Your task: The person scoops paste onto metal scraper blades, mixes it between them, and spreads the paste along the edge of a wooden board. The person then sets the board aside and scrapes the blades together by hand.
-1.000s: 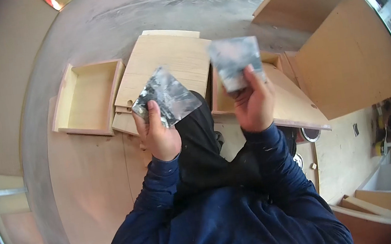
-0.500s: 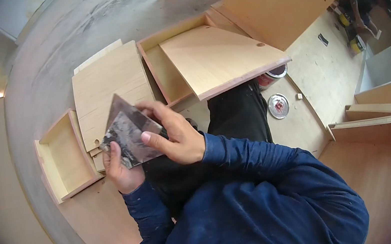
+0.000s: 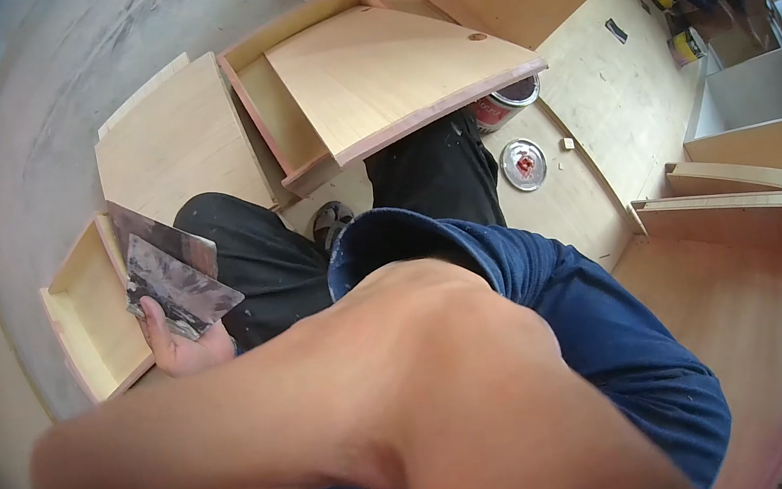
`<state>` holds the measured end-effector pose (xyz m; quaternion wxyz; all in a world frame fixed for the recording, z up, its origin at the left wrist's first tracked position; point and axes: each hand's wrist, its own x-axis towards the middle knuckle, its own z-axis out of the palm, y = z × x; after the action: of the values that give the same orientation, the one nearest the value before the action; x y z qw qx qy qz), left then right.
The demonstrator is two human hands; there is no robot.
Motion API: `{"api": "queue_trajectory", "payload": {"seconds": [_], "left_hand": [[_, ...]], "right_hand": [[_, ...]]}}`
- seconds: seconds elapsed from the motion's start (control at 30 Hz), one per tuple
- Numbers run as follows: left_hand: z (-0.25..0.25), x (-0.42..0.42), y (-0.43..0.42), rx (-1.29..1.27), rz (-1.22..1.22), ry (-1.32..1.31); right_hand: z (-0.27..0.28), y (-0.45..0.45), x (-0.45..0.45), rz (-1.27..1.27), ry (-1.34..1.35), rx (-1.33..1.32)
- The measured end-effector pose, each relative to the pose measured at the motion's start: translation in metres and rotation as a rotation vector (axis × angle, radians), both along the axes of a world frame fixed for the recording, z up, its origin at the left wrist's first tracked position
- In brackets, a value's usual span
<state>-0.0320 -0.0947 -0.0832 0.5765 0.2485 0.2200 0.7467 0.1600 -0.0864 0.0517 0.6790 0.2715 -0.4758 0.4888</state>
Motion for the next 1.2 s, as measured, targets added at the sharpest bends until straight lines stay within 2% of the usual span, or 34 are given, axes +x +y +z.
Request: {"api": "queue_trajectory", "payload": {"seconds": [0.3,0.73,0.83,0.9,0.93,1.0,1.03,1.07,1.1,1.2], "left_hand": [[-0.012,-0.01,-0.001,0.038,-0.137,0.032],[-0.023,-0.014,-0.002,0.006,-0.105,0.039],[-0.008,0.0,0.004,0.028,-0.133,0.053],[0.032,0.033,0.004,-0.862,0.465,0.189],[0.035,0.036,0.005,-0.854,0.456,0.191],[0.017,0.021,0.0,-0.492,0.17,0.149],[0.014,0.018,-0.004,-0.312,0.028,0.129],[0.009,0.012,-0.009,-0.137,-0.118,0.112],[0.012,0.016,-0.015,-0.232,-0.138,0.129],[0.011,0.046,-0.019,-0.194,-0.276,0.035]], "right_hand": [[-0.01,0.006,-0.011,-0.034,0.001,-0.024],[-0.018,0.014,-0.015,-0.092,-0.014,-0.032],[-0.02,0.01,-0.016,-0.11,-0.016,-0.037],[-0.021,0.0,-0.01,-0.126,-0.009,-0.074],[-0.017,-0.001,-0.015,-0.14,-0.01,-0.068],[-0.025,-0.011,0.016,-0.162,-0.363,-0.504],[-0.036,-0.007,0.02,-0.253,-0.44,-0.602],[-0.058,0.005,0.028,-0.457,-0.544,-0.468],[-0.067,-0.002,0.043,-0.369,-0.739,-0.53],[-0.089,-0.017,0.054,-0.328,-0.696,-0.516]]}}
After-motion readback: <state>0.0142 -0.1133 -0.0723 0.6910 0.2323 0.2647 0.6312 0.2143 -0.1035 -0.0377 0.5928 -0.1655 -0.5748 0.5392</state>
